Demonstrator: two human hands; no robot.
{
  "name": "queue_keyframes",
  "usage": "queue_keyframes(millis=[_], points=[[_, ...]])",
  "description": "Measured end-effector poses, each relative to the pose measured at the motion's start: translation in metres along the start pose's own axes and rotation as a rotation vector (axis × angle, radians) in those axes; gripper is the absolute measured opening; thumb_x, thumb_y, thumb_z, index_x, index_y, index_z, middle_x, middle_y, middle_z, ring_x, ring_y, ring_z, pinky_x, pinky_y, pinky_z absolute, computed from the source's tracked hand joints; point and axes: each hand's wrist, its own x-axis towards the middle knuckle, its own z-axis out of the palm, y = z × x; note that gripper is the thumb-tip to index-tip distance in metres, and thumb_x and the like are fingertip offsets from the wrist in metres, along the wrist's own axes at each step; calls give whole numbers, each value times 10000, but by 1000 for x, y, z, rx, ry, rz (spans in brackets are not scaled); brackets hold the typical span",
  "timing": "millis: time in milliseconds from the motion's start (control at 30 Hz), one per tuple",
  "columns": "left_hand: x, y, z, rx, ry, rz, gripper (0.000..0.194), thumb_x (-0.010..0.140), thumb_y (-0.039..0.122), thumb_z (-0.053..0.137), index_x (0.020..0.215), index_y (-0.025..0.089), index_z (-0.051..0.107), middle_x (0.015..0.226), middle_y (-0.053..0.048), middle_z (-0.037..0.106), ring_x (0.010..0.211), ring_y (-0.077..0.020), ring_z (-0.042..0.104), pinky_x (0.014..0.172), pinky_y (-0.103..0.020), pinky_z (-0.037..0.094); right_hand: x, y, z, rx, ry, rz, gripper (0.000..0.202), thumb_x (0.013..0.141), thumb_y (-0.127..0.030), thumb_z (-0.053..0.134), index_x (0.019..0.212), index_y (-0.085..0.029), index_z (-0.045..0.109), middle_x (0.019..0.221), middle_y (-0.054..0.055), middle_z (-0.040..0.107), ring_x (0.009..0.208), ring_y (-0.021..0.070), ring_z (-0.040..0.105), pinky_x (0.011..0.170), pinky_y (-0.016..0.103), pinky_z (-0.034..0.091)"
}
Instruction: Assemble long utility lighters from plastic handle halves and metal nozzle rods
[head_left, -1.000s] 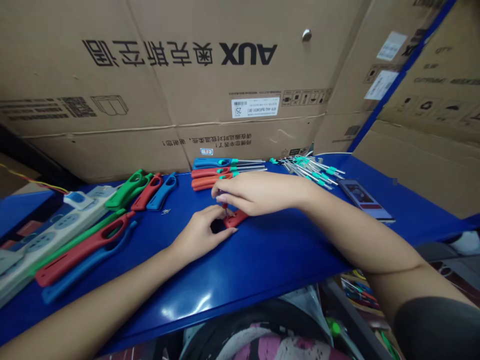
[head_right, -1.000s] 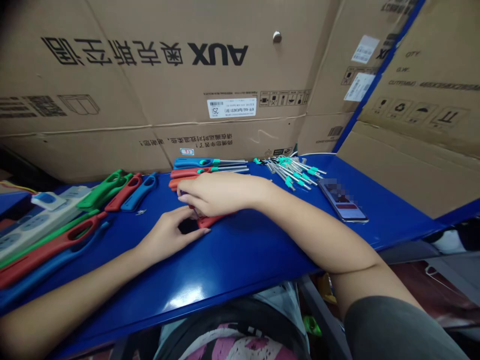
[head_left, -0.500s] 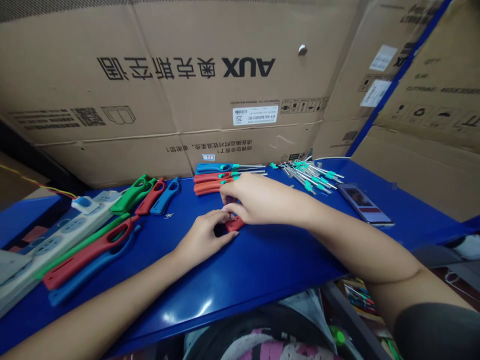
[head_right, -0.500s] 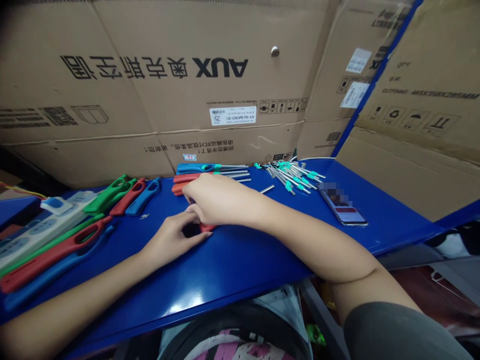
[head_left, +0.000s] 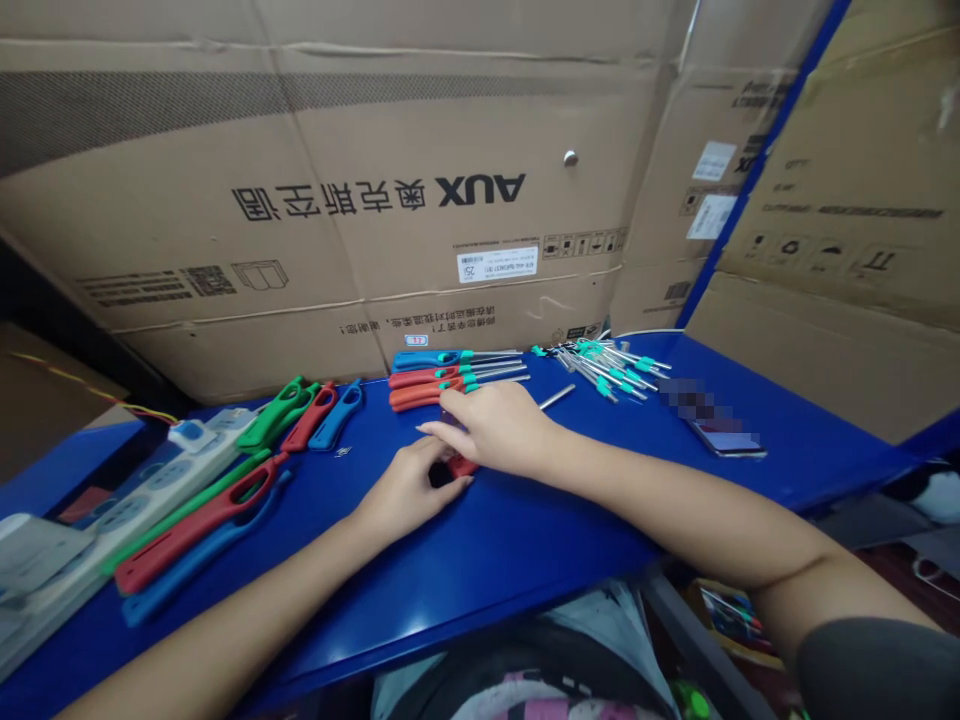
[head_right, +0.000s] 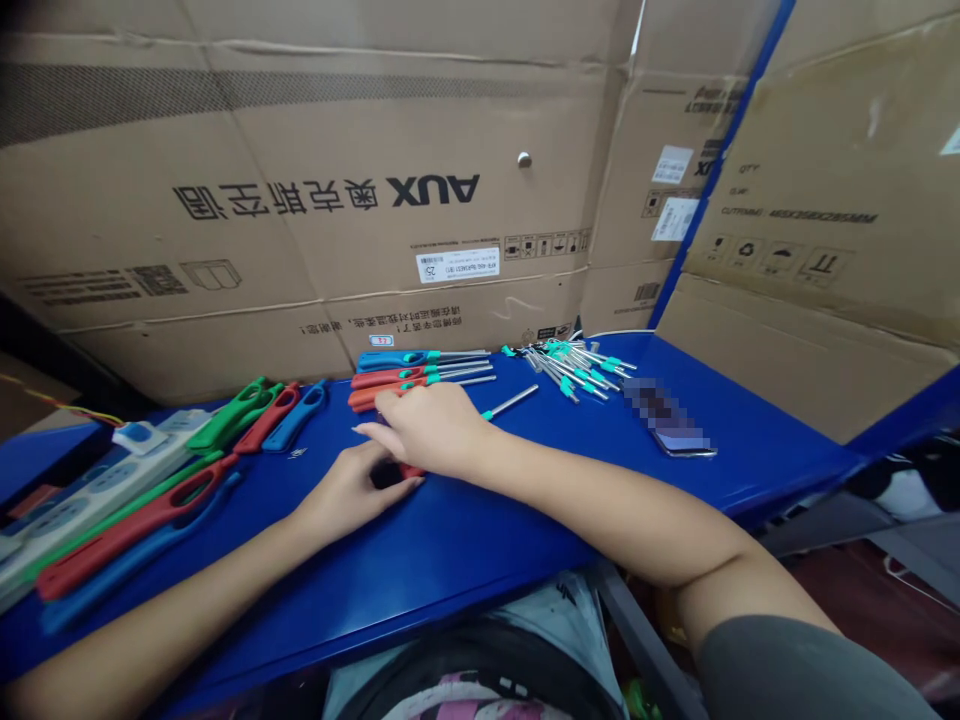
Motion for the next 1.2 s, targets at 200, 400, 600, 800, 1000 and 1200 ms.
queue_keyframes(millis=[200, 400, 600, 800, 1000, 1200], points=[[2, 8, -18, 115, -139, -34, 289, 817, 174, 641, 1105, 178, 653, 1082, -97, 729, 956, -248, 705, 854, -370, 570, -13, 52, -3, 218, 322, 144, 479, 1002, -535, 449, 814, -155, 671, 698, 39, 700, 621, 126, 605, 598, 232, 336], [1, 14, -21, 261, -184, -49, 381, 873, 303, 658, 1236, 193, 632, 1224, -119, 695, 1122, -298, 662, 973, -435, 540, -25, 148, -9, -75, 243, 537, 299, 976, -406, 506, 994, -201, 722, 976, 81, 760, 919, 220, 686, 726, 267, 418], [17, 6, -16, 306, -169, 80, 287, 903, 213, 598, 1177, 190, 682, 1092, -126, 718, 986, -262, 690, 883, -384, 573, -35, 174, 14, -137, -92, 660, 303, 952, -340, 525, 1143, -220, 727, 1166, 116, 733, 1090, 268, 662, 828, 308, 475], [60, -19, -61, 338, 15, 200, 329, 931, 340, 547, 1180, 194, 704, 1153, -133, 722, 1062, -295, 675, 966, -457, 540, -35, 176, 28, -112, -255, 675, 275, 886, -271, 605, 1112, -194, 741, 1168, 138, 722, 1083, 281, 667, 825, 316, 495], [90, -61, -86, 399, 46, 93, 385, 890, 448, 540, 1076, 175, 737, 1097, -136, 742, 990, -293, 694, 915, -438, 548, -35, 182, 35, -99, -305, 690, 283, 895, -301, 615, 1118, -164, 723, 1169, 145, 714, 1088, 274, 667, 819, 305, 495], [105, -95, -86, 353, -18, 35, 422, 833, 536, 570, 1028, 209, 752, 1055, -114, 757, 950, -277, 694, 879, -396, 544, -33, 177, 37, -115, -321, 720, 341, 919, -345, 580, 1140, -122, 710, 1146, 194, 707, 1067, 293, 678, 816, 322, 504]])
